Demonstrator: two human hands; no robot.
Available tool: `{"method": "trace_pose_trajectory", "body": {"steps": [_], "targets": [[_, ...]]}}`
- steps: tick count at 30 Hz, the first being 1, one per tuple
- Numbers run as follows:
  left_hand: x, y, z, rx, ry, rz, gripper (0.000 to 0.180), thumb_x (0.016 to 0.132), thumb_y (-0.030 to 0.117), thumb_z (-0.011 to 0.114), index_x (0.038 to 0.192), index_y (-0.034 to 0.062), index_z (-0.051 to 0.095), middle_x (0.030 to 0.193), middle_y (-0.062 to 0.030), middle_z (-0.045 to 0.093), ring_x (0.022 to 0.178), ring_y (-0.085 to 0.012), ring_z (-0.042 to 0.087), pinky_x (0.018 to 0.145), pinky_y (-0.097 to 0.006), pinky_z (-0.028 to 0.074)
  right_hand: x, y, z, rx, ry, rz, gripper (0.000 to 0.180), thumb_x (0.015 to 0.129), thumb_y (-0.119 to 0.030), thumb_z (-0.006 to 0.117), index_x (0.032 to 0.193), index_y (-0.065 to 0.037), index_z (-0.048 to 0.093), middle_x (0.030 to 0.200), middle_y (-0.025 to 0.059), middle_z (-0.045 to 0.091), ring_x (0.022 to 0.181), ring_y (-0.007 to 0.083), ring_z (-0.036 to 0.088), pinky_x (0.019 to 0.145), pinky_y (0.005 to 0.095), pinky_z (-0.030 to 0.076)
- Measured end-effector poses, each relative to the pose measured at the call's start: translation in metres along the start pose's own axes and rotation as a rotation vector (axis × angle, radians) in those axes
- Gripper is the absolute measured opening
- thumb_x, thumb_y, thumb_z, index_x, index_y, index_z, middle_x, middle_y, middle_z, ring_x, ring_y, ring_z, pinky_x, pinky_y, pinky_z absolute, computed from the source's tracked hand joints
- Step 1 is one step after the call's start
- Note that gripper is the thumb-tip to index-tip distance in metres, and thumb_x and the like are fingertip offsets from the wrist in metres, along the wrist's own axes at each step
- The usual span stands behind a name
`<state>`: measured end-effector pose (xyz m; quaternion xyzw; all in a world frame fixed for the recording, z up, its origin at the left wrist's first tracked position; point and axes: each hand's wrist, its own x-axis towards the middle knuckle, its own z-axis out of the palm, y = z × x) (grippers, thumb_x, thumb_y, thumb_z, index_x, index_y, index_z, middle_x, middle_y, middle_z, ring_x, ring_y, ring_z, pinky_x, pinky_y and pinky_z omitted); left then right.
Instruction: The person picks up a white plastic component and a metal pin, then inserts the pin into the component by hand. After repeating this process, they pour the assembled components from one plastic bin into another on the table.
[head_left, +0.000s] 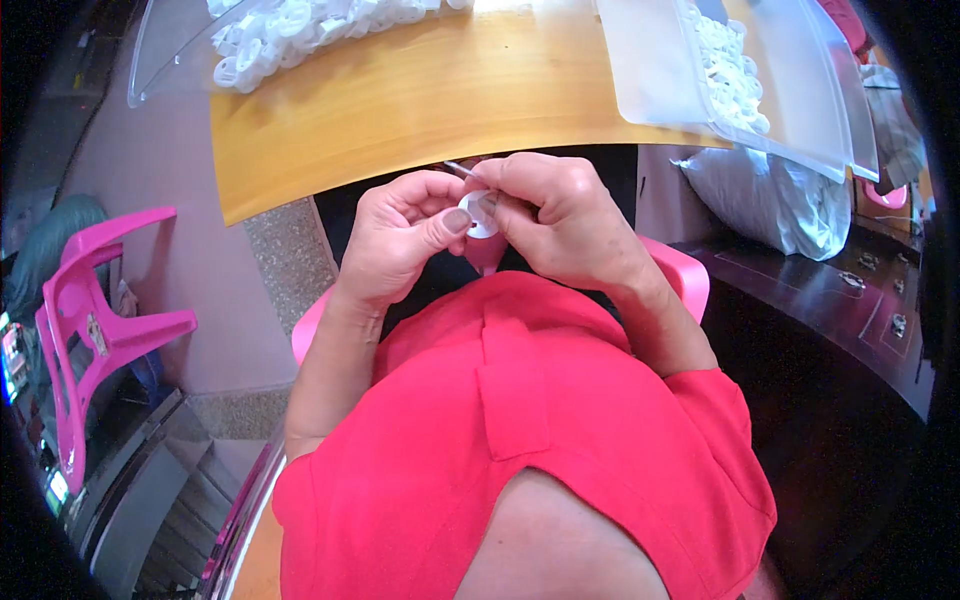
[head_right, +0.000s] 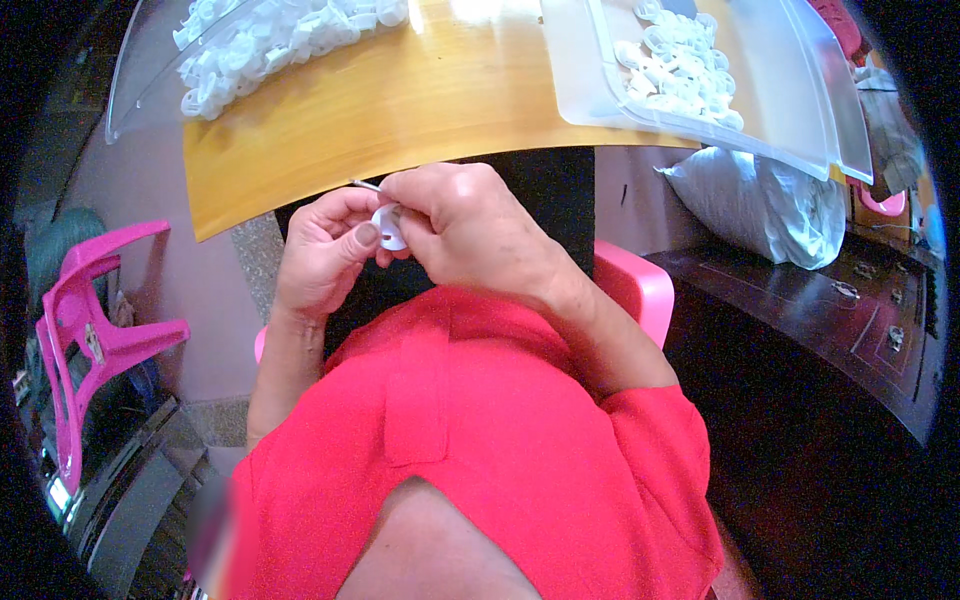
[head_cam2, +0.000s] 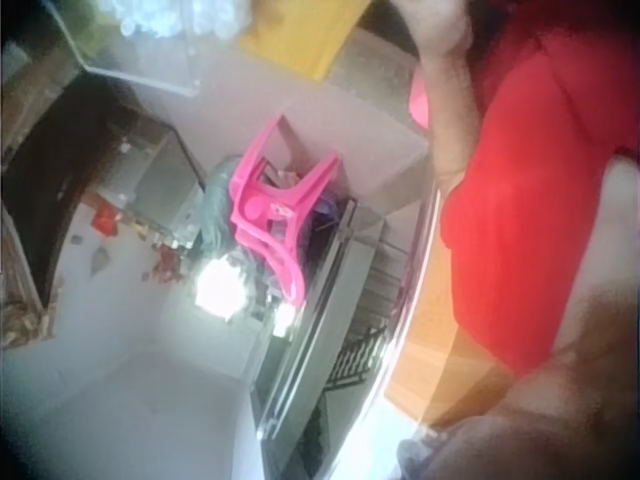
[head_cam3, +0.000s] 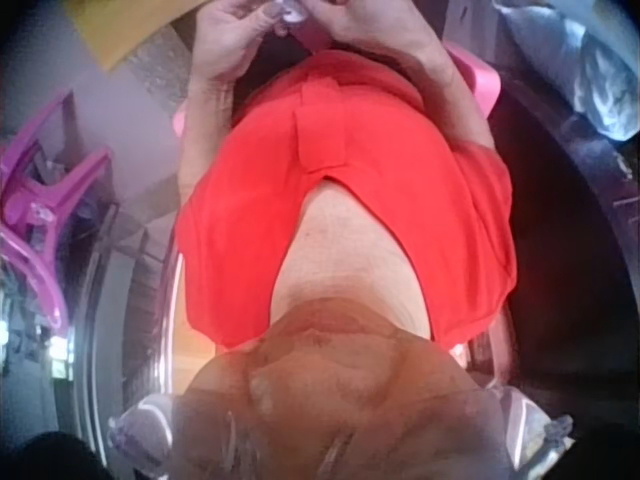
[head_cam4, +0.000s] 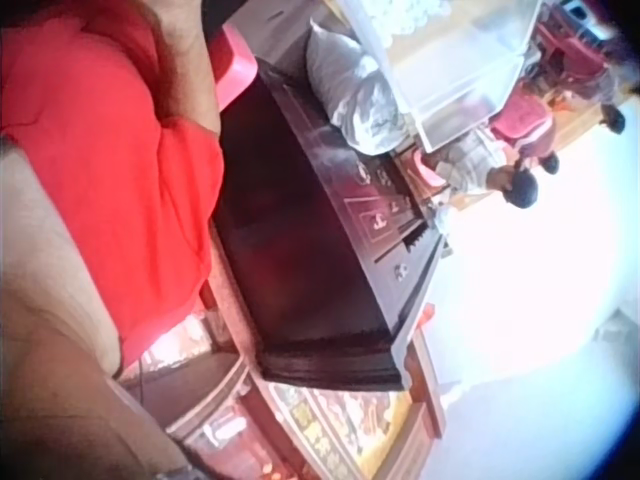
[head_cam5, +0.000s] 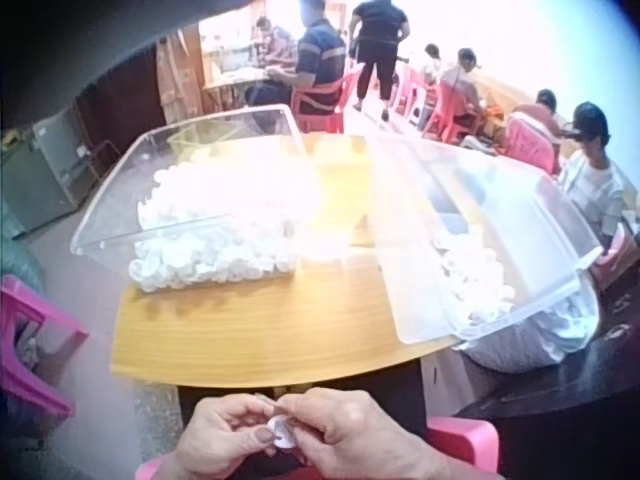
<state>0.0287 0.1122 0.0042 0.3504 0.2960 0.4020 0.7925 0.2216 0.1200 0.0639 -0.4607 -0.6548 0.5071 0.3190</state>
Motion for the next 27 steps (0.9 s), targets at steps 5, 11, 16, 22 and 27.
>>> {"method": "trace_pose_trajectory", "body": {"steps": [5,11,16,22,27], "targets": [[0.001,0.003,0.006,0.017,0.022,0.006,0.036,0.08,0.01,0.073,0.109,-0.0034,0.058,0.099,-0.0111,0.065,0.083,-0.0166,0.064,0.071,-0.026,0.053,0.005,0.013,0.004,-0.213,0.071,-0.206,0.01,0.077,0.0,0.058,0.085,0.002,0.064,0.071,0.0183,0.063,0.064,0.0299,0.065,0.058,0.036,0.051],[0.0,-0.002,0.002,-0.024,0.065,0.043,0.04,0.081,0.0,0.07,0.118,-0.0049,0.055,0.103,-0.0123,0.065,0.091,-0.0171,0.063,0.082,-0.029,0.053,0.005,0.004,0.004,-0.035,0.067,0.043,0.014,0.085,-0.003,0.06,0.097,0.003,0.064,0.076,0.0142,0.066,0.068,0.0175,0.065,0.062,0.0281,0.051],[0.002,0.001,0.002,-0.074,0.132,0.15,0.045,0.08,0.0,0.07,0.122,-0.0036,0.054,0.102,-0.011,0.066,0.088,-0.0166,0.063,0.077,-0.027,0.053,-0.005,0.016,0.001,-0.237,0.172,-0.089,0.021,0.086,0.001,0.056,0.106,0.004,0.062,0.084,0.0148,0.068,0.07,0.016,0.066,0.063,0.0264,0.052],[0.002,0.0,-0.002,-0.108,0.088,0.127,0.04,0.081,-0.003,0.068,0.118,-0.0044,0.057,0.1,-0.0116,0.066,0.088,-0.0164,0.064,0.077,-0.027,0.053,-0.021,0.016,0.011,-0.23,0.069,-0.208,0.025,0.08,0.003,0.056,0.105,0.001,0.058,0.074,0.0204,0.06,0.068,0.0363,0.063,0.057,0.0431,0.05],[0.0,0.0,-0.002,-0.12,0.101,0.148,0.038,0.08,-0.004,0.068,0.117,-0.0048,0.057,0.101,-0.0131,0.066,0.088,-0.017,0.064,0.077,-0.027,0.054,-0.021,0.021,0.014,-0.328,0.072,-0.246,0.023,0.082,-0.002,0.057,0.105,0.0,0.057,0.074,0.0192,0.06,0.067,0.0361,0.062,0.056,0.0433,0.05]]}}
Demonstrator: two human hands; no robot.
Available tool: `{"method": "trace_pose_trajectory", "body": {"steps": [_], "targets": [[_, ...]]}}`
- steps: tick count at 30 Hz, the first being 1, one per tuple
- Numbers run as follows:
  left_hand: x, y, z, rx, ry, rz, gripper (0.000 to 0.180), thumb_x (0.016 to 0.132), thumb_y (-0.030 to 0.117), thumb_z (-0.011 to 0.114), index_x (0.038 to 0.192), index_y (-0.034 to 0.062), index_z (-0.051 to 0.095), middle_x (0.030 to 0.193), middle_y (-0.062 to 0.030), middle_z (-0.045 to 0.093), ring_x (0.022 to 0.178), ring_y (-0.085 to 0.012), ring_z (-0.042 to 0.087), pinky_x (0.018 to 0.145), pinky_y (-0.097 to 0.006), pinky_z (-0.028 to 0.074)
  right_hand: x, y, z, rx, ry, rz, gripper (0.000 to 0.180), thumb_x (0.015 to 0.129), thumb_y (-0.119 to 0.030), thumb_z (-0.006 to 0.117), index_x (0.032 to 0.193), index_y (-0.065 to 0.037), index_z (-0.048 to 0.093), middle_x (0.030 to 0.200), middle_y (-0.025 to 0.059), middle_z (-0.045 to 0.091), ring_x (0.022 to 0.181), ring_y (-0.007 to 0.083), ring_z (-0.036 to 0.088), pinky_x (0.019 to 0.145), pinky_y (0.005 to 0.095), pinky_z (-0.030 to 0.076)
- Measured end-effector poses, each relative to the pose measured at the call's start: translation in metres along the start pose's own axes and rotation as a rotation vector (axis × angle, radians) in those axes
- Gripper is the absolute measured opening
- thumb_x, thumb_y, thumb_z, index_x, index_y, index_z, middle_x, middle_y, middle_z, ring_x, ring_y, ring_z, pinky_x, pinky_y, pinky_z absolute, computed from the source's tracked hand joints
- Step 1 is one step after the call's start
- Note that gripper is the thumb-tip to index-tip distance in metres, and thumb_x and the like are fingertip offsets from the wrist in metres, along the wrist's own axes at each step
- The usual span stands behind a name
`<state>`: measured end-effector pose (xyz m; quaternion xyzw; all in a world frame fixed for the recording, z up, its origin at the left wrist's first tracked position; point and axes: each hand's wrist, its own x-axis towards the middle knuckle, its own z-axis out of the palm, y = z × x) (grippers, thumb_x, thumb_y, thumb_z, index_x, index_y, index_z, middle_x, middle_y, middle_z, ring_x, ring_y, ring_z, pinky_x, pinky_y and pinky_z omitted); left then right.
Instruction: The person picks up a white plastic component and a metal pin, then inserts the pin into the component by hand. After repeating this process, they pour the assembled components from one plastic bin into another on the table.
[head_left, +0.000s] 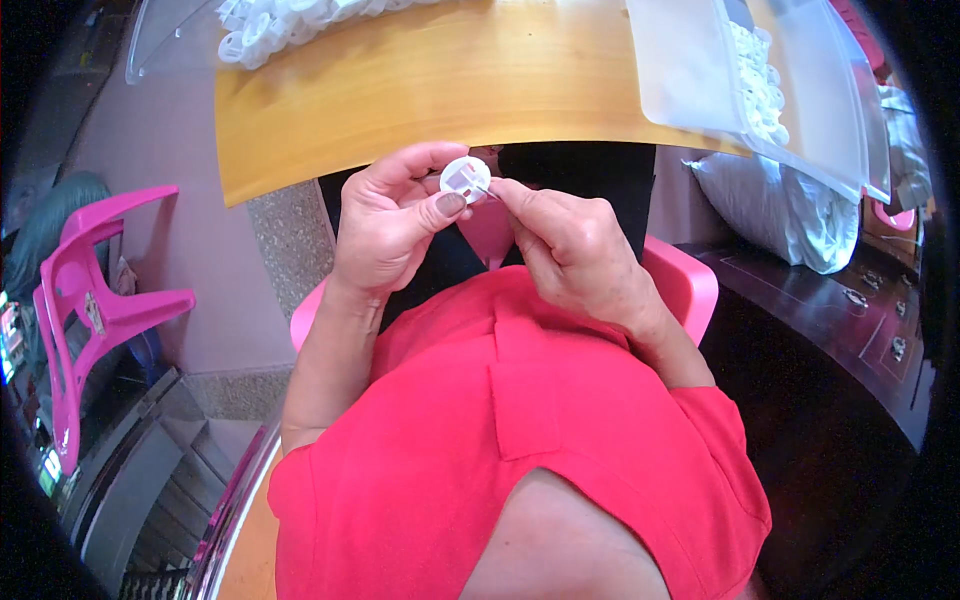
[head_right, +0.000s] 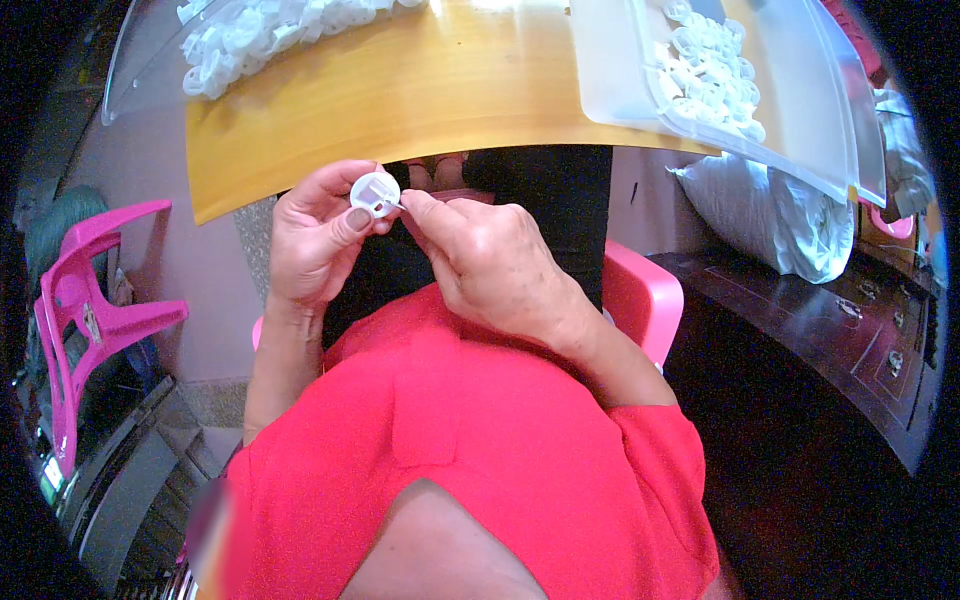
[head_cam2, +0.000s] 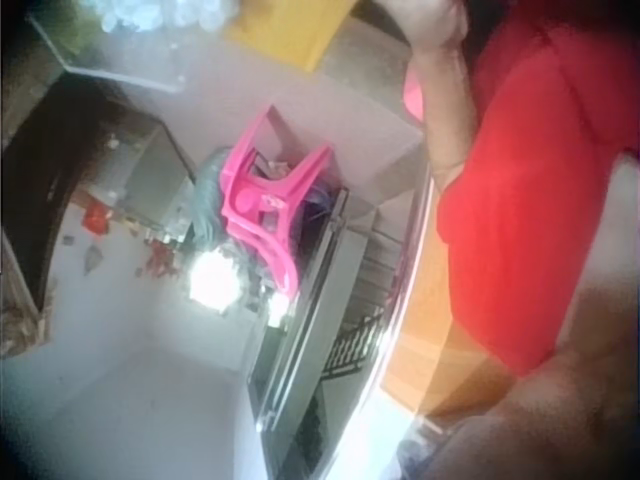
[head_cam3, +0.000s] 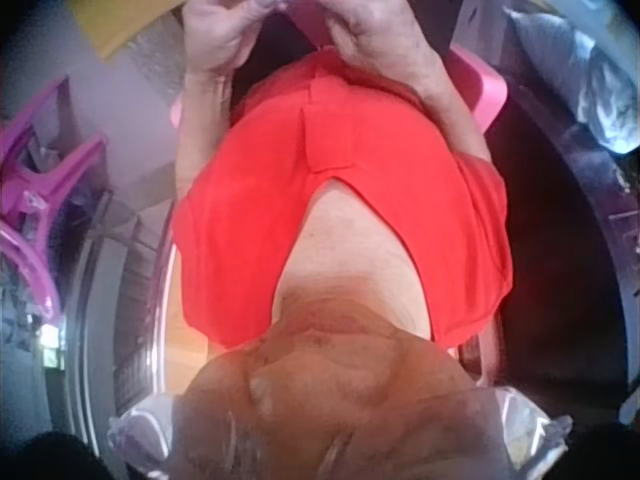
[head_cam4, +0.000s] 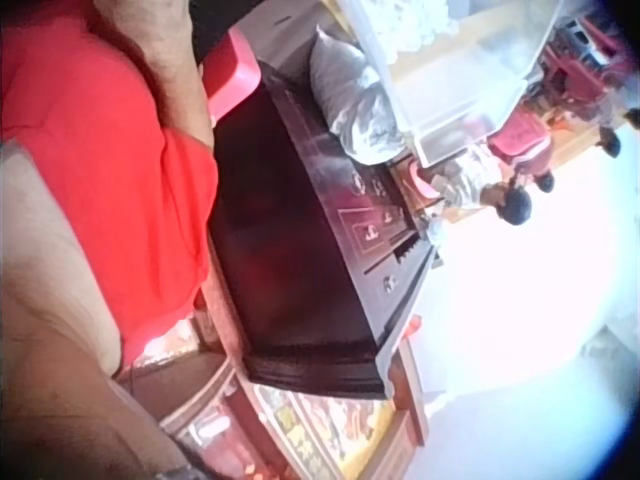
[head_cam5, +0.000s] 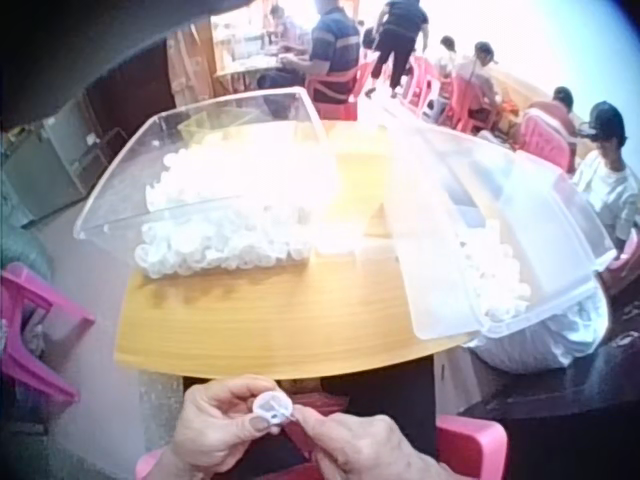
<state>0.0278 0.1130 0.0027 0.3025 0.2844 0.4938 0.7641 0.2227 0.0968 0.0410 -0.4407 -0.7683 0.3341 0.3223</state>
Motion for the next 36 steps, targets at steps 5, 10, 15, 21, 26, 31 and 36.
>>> {"method": "trace_pose_trajectory", "body": {"steps": [5,10,15,21,26,31,36], "targets": [[-0.001,-0.001,0.002,0.021,0.03,0.019,0.039,0.08,-0.006,0.067,0.118,-0.0048,0.057,0.102,-0.0134,0.066,0.089,-0.0173,0.065,0.078,-0.028,0.055,0.001,-0.001,0.0,-0.058,-0.055,0.014,0.022,0.082,-0.005,0.058,0.104,-0.001,0.057,0.074,0.0184,0.061,0.067,0.0355,0.062,0.056,0.0433,0.051],[-0.001,0.0,0.001,0.047,0.026,0.022,0.04,0.08,-0.006,0.067,0.119,-0.0039,0.057,0.104,-0.0132,0.066,0.091,-0.0171,0.064,0.079,-0.028,0.055,0.004,-0.001,0.001,-0.038,-0.039,0.011,0.022,0.082,-0.005,0.059,0.103,-0.001,0.056,0.074,0.0185,0.06,0.067,0.0357,0.062,0.055,0.0436,0.05],[0.0,0.0,0.001,0.09,-0.011,0.021,0.037,0.081,-0.006,0.066,0.117,-0.0023,0.059,0.101,-0.0106,0.065,0.09,-0.0166,0.063,0.079,-0.028,0.054,0.005,-0.001,-0.001,-0.023,-0.053,0.024,0.023,0.082,-0.003,0.059,0.104,-0.002,0.057,0.074,0.0188,0.06,0.068,0.0365,0.062,0.056,0.0438,0.05],[-0.001,-0.001,0.002,0.075,-0.011,0.028,0.034,0.082,-0.007,0.064,0.115,-0.0027,0.06,0.1,-0.0105,0.065,0.089,-0.0166,0.063,0.08,-0.028,0.053,0.007,-0.003,-0.005,0.137,-0.09,0.122,0.024,0.081,0.003,0.056,0.105,-0.002,0.059,0.077,0.0209,0.061,0.072,0.0383,0.063,0.059,0.0417,0.05],[0.0,-0.006,0.002,0.076,0.005,0.045,0.033,0.083,-0.008,0.063,0.115,-0.0036,0.059,0.101,-0.0113,0.065,0.089,-0.0166,0.063,0.081,-0.028,0.053,0.009,-0.004,-0.004,0.206,-0.086,0.185,0.02,0.082,0.004,0.054,0.1,-0.001,0.059,0.079,0.0216,0.061,0.073,0.0388,0.063,0.06,0.041,0.05],[0.0,-0.009,0.004,0.097,0.044,0.079,0.033,0.083,-0.008,0.062,0.116,-0.0046,0.058,0.103,-0.0118,0.065,0.091,-0.0166,0.063,0.081,-0.028,0.053,0.011,-0.005,-0.001,0.244,-0.117,0.312,0.011,0.085,0.002,0.052,0.095,0.0,0.057,0.077,0.0226,0.06,0.071,0.0387,0.064,0.059,0.0396,0.05],[0.001,-0.009,0.002,0.028,0.073,-0.002,0.033,0.087,-0.002,0.06,0.12,-0.0046,0.056,0.106,-0.014,0.064,0.089,-0.0183,0.064,0.082,-0.03,0.053,0.013,-0.004,-0.003,0.321,-0.167,0.462,0.014,0.086,-0.001,0.052,0.098,-0.001,0.059,0.076,0.0224,0.061,0.072,0.0385,0.064,0.058,0.0402,0.05]]}}
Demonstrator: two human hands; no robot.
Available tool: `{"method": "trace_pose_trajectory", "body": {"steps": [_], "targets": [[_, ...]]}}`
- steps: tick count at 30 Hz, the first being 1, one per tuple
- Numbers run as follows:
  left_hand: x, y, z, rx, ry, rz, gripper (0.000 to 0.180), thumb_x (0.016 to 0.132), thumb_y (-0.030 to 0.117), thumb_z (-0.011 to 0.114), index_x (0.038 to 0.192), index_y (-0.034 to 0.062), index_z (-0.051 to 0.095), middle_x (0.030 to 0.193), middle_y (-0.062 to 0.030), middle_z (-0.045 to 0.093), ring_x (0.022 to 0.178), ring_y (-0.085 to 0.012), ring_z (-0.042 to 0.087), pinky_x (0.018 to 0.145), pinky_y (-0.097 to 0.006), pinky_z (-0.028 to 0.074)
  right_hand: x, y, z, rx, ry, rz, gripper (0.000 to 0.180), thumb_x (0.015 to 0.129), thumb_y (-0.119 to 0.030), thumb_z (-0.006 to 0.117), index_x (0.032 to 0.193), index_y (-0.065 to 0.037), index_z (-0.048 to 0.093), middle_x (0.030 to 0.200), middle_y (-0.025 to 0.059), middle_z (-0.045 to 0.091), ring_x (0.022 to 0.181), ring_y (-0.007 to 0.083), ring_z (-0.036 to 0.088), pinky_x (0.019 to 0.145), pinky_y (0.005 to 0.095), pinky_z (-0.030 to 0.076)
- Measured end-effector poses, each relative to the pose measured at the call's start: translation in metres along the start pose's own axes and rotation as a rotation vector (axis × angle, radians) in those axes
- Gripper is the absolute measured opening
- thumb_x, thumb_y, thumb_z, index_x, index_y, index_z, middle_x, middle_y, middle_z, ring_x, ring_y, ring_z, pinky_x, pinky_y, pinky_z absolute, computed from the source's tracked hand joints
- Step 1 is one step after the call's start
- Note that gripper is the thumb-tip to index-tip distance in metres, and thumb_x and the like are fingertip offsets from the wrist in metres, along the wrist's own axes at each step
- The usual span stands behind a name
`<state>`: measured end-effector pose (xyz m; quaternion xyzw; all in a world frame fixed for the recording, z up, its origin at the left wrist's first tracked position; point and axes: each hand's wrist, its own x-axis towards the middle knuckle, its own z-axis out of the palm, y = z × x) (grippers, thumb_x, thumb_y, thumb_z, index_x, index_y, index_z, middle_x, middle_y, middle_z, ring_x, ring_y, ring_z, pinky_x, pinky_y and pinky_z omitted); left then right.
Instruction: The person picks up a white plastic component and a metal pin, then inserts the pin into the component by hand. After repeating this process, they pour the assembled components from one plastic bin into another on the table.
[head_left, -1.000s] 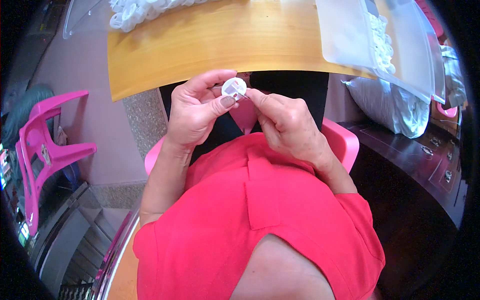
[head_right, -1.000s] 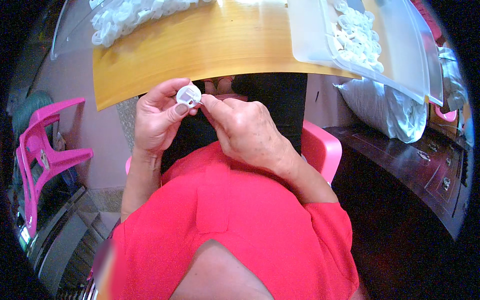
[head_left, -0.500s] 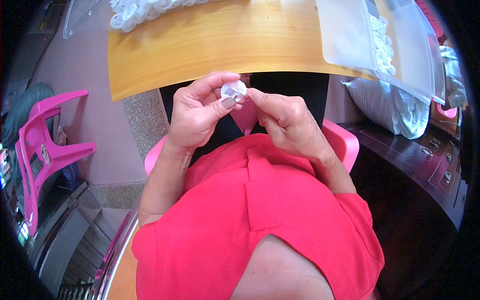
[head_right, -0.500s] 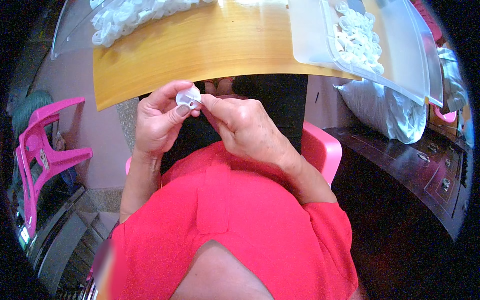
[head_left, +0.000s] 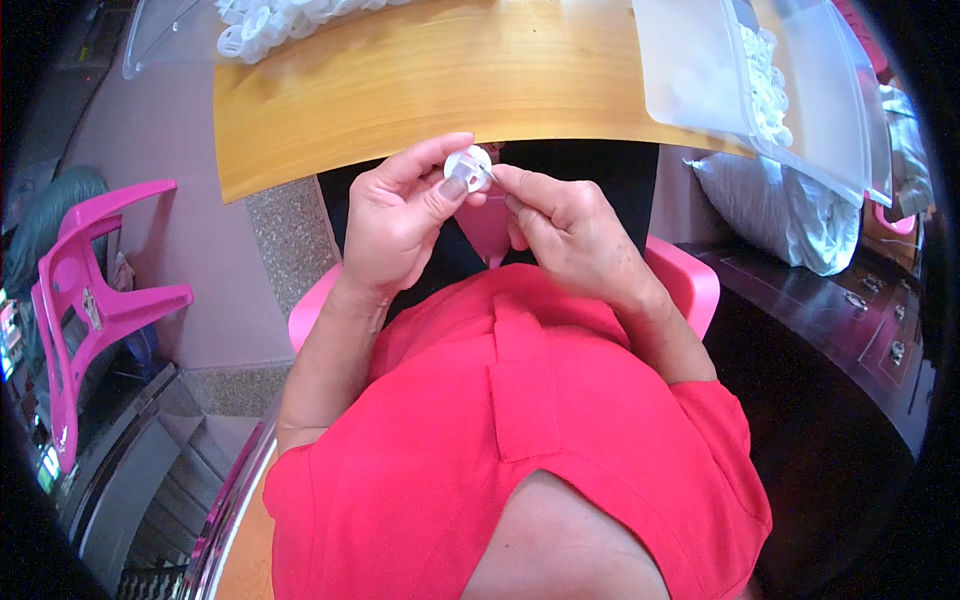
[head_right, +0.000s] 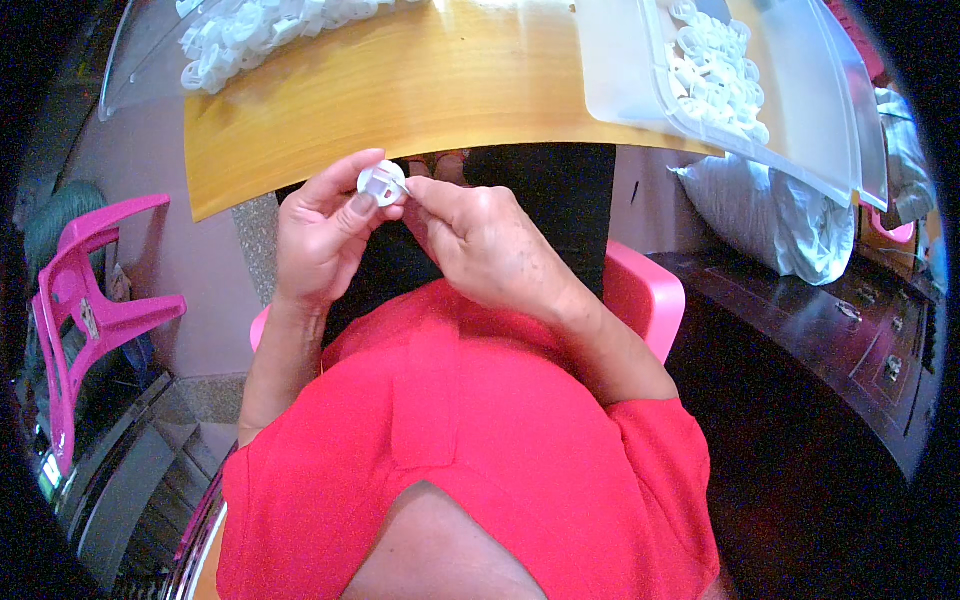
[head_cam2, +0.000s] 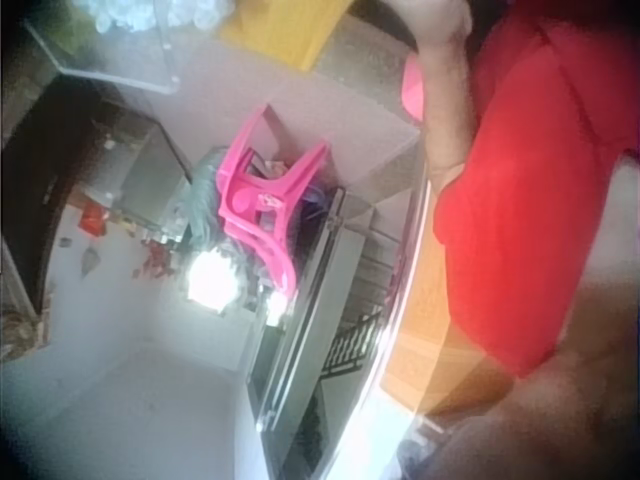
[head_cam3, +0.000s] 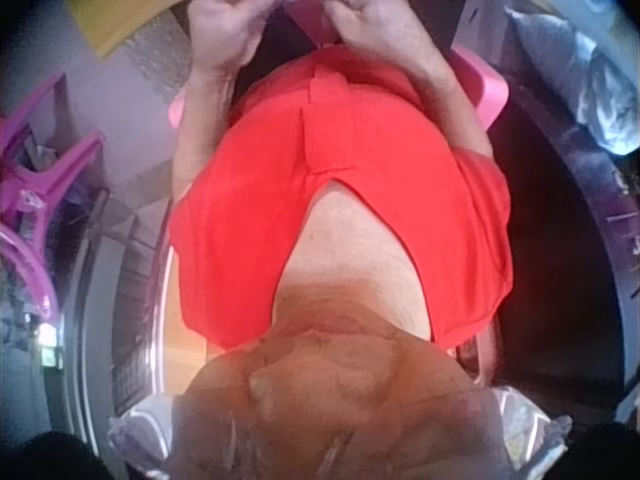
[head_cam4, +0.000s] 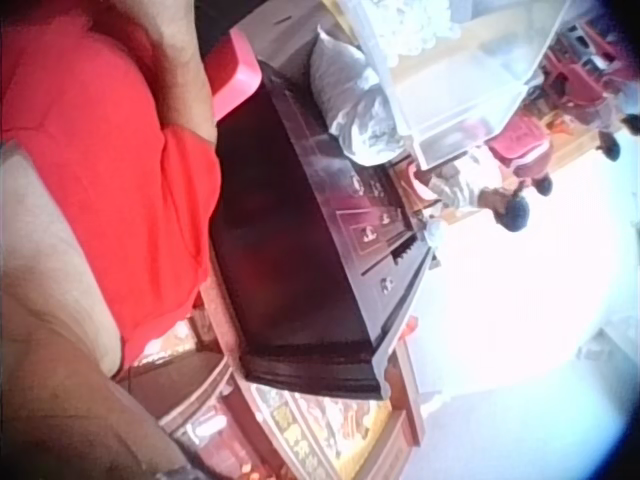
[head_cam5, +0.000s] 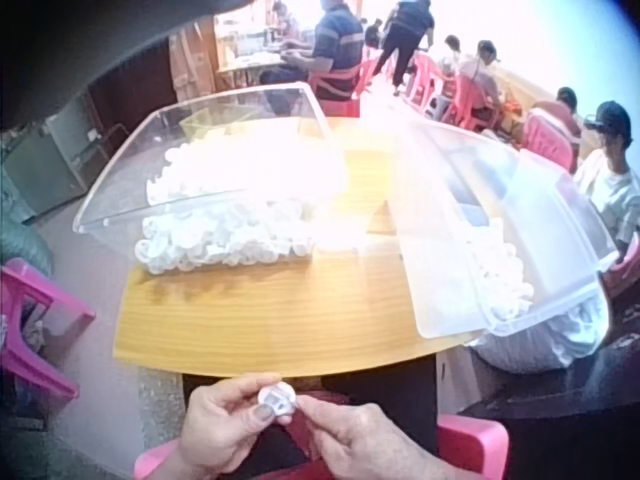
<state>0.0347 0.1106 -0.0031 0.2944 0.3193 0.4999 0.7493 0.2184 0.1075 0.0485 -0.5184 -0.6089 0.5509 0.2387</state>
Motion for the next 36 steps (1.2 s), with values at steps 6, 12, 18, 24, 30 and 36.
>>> {"method": "trace_pose_trajectory", "body": {"steps": [6,12,18,24,30,36], "targets": [[-0.001,0.002,0.004,-0.022,0.012,-0.043,0.033,0.093,0.003,0.052,0.125,-0.0048,0.052,0.117,-0.0211,0.059,0.097,-0.0248,0.063,0.086,-0.035,0.053,-0.007,0.01,0.004,-0.374,0.2,-0.311,0.026,0.084,-0.004,0.054,0.109,0.001,0.057,0.074,0.0203,0.061,0.066,0.0356,0.063,0.056,0.0436,0.051],[-0.001,0.001,0.002,0.009,0.015,-0.026,0.033,0.093,0.002,0.052,0.124,-0.0051,0.052,0.114,-0.0191,0.061,0.099,-0.0244,0.062,0.086,-0.036,0.054,-0.01,0.006,0.005,-0.547,0.166,-0.261,0.042,0.078,0.008,0.053,0.12,0.002,0.054,0.077,0.0177,0.057,0.069,0.0342,0.06,0.06,0.0406,0.049],[-0.001,0.004,0.009,-0.045,0.069,-0.059,0.028,0.09,-0.001,0.056,0.118,-0.0052,0.057,0.106,-0.0155,0.064,0.09,-0.0202,0.064,0.082,-0.032,0.055,-0.009,0.005,0.005,-0.578,0.163,-0.264,0.043,0.078,0.007,0.055,0.12,0.001,0.054,0.076,0.0177,0.057,0.068,0.0344,0.061,0.059,0.0416,0.049],[-0.003,0.0,0.004,-0.016,0.046,-0.053,0.029,0.089,-0.001,0.058,0.118,-0.0051,0.058,0.105,-0.0151,0.065,0.089,-0.0197,0.065,0.082,-0.031,0.054,-0.006,0.007,0.005,-0.649,0.155,-0.342,0.029,0.083,-0.009,0.057,0.109,0.004,0.056,0.072,0.0174,0.061,0.064,0.0334,0.064,0.054,0.0424,0.051],[-0.004,-0.004,0.002,0.106,0.017,-0.006,0.028,0.087,-0.002,0.061,0.115,-0.0046,0.06,0.103,-0.0137,0.065,0.087,-0.0182,0.065,0.082,-0.029,0.054,-0.007,0.002,0.0,-0.828,0.05,-0.323,0.038,0.073,0.001,0.056,0.112,0.001,0.054,0.073,0.0143,0.059,0.063,0.0316,0.061,0.053,0.0397,0.049],[-0.006,-0.006,0.002,0.207,0.007,0.028,0.027,0.086,-0.003,0.062,0.113,-0.0051,0.061,0.101,-0.0138,0.065,0.087,-0.0183,0.065,0.08,-0.029,0.054,-0.002,-0.008,-0.009,-0.896,-0.12,-0.283,0.03,0.073,-0.004,0.058,0.101,0.003,0.053,0.073,0.016,0.06,0.065,0.0318,0.062,0.057,0.0391,0.05]]}}
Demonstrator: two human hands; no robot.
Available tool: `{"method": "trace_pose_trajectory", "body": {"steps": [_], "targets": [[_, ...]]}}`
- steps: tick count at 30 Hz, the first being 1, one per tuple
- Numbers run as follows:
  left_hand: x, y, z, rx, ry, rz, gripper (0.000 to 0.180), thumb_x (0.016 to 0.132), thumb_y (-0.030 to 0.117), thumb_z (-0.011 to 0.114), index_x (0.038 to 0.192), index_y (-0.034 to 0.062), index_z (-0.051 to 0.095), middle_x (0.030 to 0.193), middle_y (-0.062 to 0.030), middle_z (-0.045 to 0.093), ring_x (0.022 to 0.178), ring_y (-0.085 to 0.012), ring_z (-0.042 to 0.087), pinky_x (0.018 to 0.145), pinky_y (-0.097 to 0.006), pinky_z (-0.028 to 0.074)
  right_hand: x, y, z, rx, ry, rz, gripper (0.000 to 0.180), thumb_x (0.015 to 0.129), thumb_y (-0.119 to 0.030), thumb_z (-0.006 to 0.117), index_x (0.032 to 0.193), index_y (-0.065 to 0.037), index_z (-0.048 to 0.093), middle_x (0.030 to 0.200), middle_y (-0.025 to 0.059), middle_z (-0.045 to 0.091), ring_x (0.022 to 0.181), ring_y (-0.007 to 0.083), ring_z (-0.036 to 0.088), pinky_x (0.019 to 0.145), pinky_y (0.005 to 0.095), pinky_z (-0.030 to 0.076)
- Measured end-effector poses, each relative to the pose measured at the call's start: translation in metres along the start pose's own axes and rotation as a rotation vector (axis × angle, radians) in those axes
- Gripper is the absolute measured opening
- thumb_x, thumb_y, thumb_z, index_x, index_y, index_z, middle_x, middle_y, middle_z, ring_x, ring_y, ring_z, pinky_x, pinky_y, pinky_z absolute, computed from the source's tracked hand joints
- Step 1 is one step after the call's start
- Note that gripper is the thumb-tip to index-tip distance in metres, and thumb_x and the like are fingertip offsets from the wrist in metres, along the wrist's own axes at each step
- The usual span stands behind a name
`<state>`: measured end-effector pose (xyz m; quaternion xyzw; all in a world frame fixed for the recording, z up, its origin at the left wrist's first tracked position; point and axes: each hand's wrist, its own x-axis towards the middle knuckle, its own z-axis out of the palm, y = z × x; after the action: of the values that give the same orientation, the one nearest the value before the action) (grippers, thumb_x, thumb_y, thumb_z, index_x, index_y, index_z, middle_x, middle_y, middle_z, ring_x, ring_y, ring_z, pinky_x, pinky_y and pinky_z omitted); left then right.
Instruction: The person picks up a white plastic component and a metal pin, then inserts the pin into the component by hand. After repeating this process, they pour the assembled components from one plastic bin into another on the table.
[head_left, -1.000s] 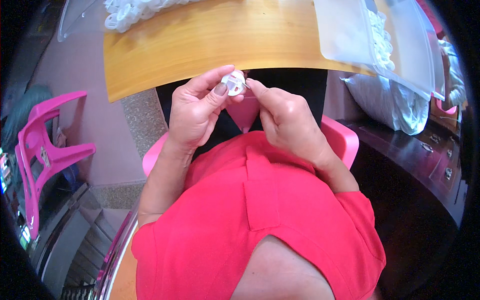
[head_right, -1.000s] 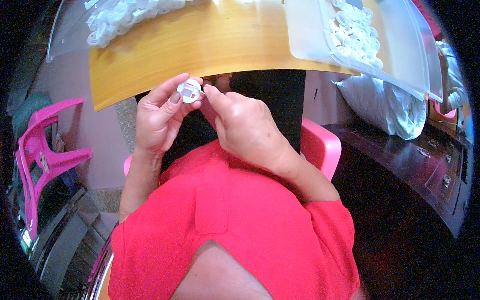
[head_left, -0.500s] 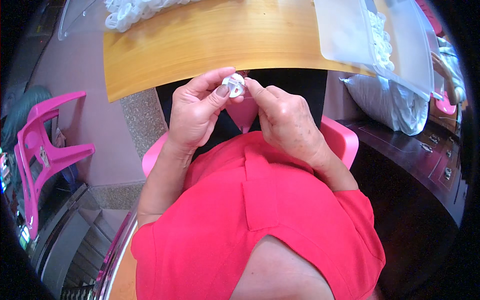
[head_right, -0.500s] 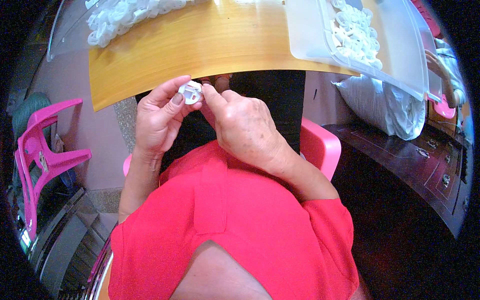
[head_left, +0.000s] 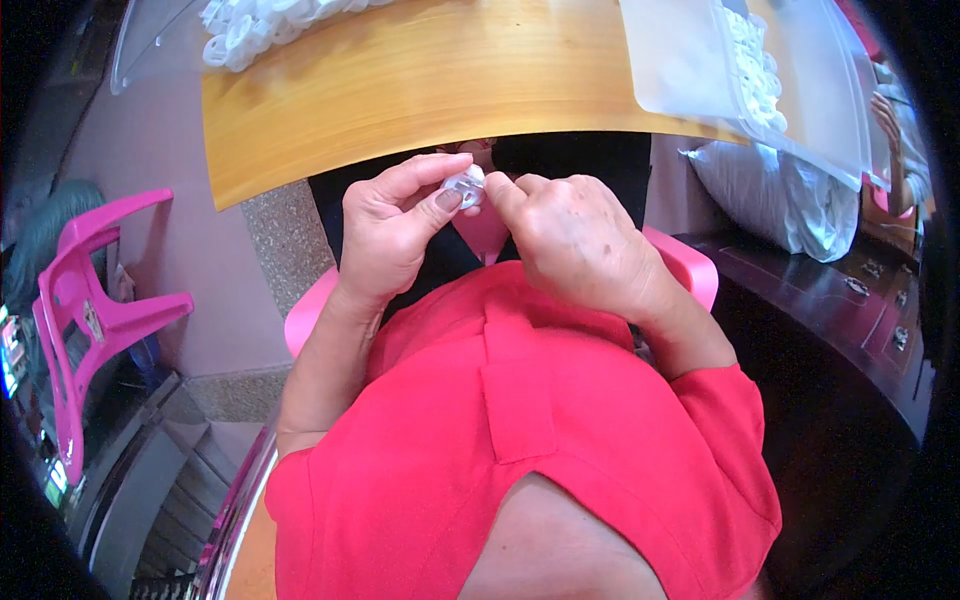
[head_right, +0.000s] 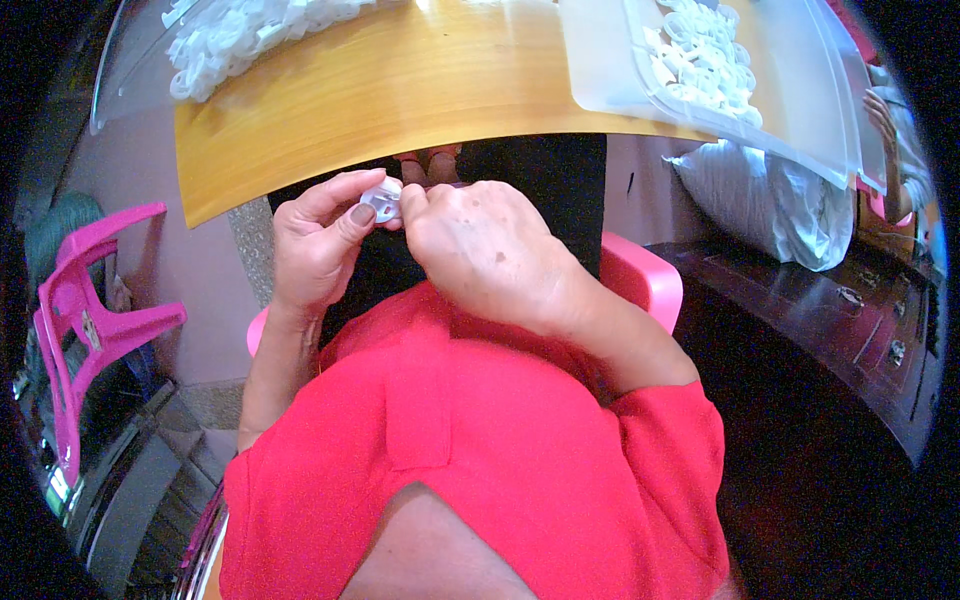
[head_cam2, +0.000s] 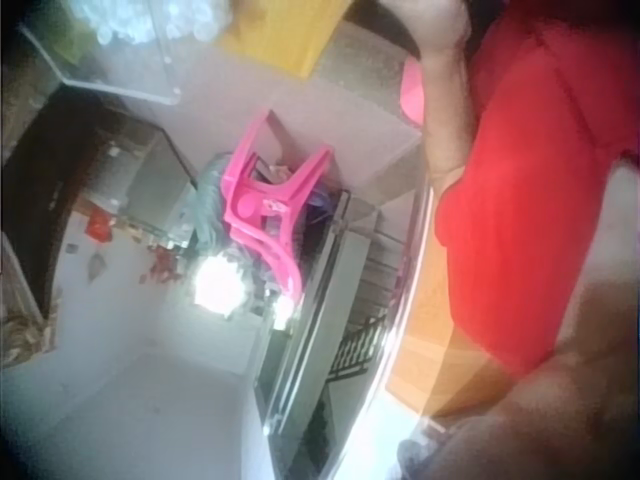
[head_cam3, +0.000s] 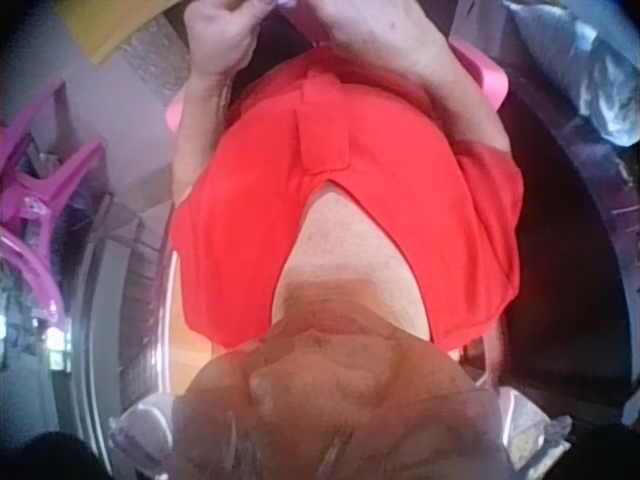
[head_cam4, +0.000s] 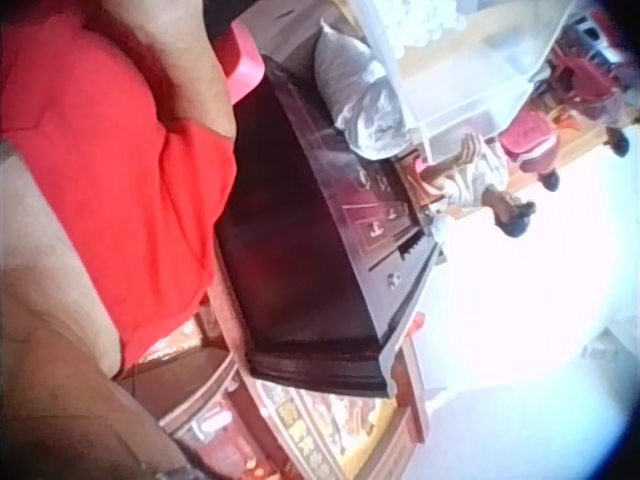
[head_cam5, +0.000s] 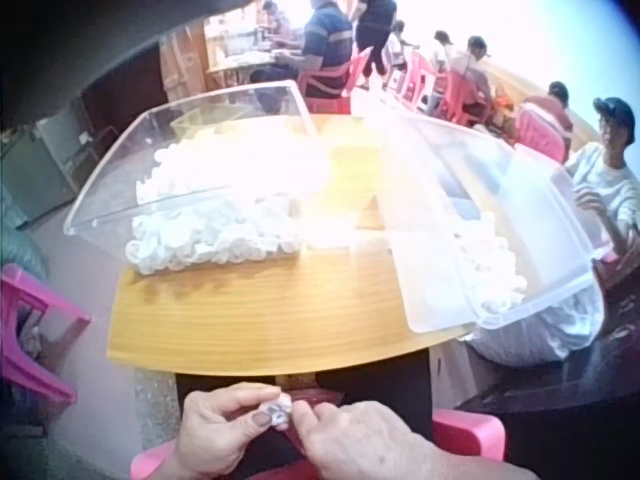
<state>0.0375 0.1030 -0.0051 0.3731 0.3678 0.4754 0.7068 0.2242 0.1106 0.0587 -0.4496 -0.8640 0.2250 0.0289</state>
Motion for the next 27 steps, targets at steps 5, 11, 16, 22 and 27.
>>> {"method": "trace_pose_trajectory", "body": {"steps": [5,11,16,22,27], "targets": [[0.004,-0.003,-0.002,-0.067,-0.023,-0.033,0.026,0.086,-0.004,0.061,0.112,-0.0059,0.061,0.102,-0.0144,0.065,0.087,-0.0188,0.065,0.081,-0.03,0.054,0.003,0.002,-0.005,-0.049,-0.1,0.004,0.024,0.073,-0.007,0.058,0.095,0.002,0.053,0.073,0.015,0.061,0.067,0.0295,0.064,0.06,0.0367,0.052],[0.003,-0.003,0.004,-0.041,0.022,-0.078,0.027,0.086,-0.003,0.061,0.114,-0.0066,0.06,0.102,-0.0147,0.066,0.089,-0.0189,0.064,0.082,-0.03,0.053,-0.002,-0.005,0.004,-0.214,-0.011,0.023,0.016,0.081,-0.011,0.055,0.092,0.001,0.054,0.071,0.0125,0.062,0.063,0.0248,0.065,0.054,0.0347,0.052],[0.004,-0.007,0.004,0.011,0.016,-0.074,0.029,0.086,-0.003,0.062,0.114,-0.0066,0.059,0.102,-0.0146,0.066,0.089,-0.0189,0.064,0.082,-0.03,0.053,-0.004,0.0,0.003,-0.235,-0.048,-0.027,0.016,0.081,-0.011,0.055,0.092,0.001,0.054,0.071,0.0129,0.061,0.063,0.0267,0.064,0.053,0.0355,0.051],[0.009,-0.003,-0.004,-0.11,-0.031,-0.065,0.033,0.089,0.006,0.06,0.12,-0.0036,0.055,0.113,-0.021,0.061,0.093,-0.0256,0.064,0.083,-0.035,0.053,-0.011,0.008,0.0,0.218,0.124,0.099,0.024,0.078,0.002,0.054,0.103,0.003,0.055,0.075,0.019,0.062,0.069,0.0345,0.064,0.06,0.0387,0.051],[0.007,0.0,0.001,-0.163,-0.009,-0.042,0.033,0.087,0.003,0.062,0.118,-0.0042,0.057,0.108,-0.0177,0.064,0.09,-0.0223,0.064,0.078,-0.032,0.054,-0.013,0.004,0.012,0.65,0.197,0.118,0.026,0.082,0.007,0.048,0.107,0.004,0.057,0.079,0.0215,0.063,0.074,0.0338,0.066,0.064,0.0367,0.052]]}}
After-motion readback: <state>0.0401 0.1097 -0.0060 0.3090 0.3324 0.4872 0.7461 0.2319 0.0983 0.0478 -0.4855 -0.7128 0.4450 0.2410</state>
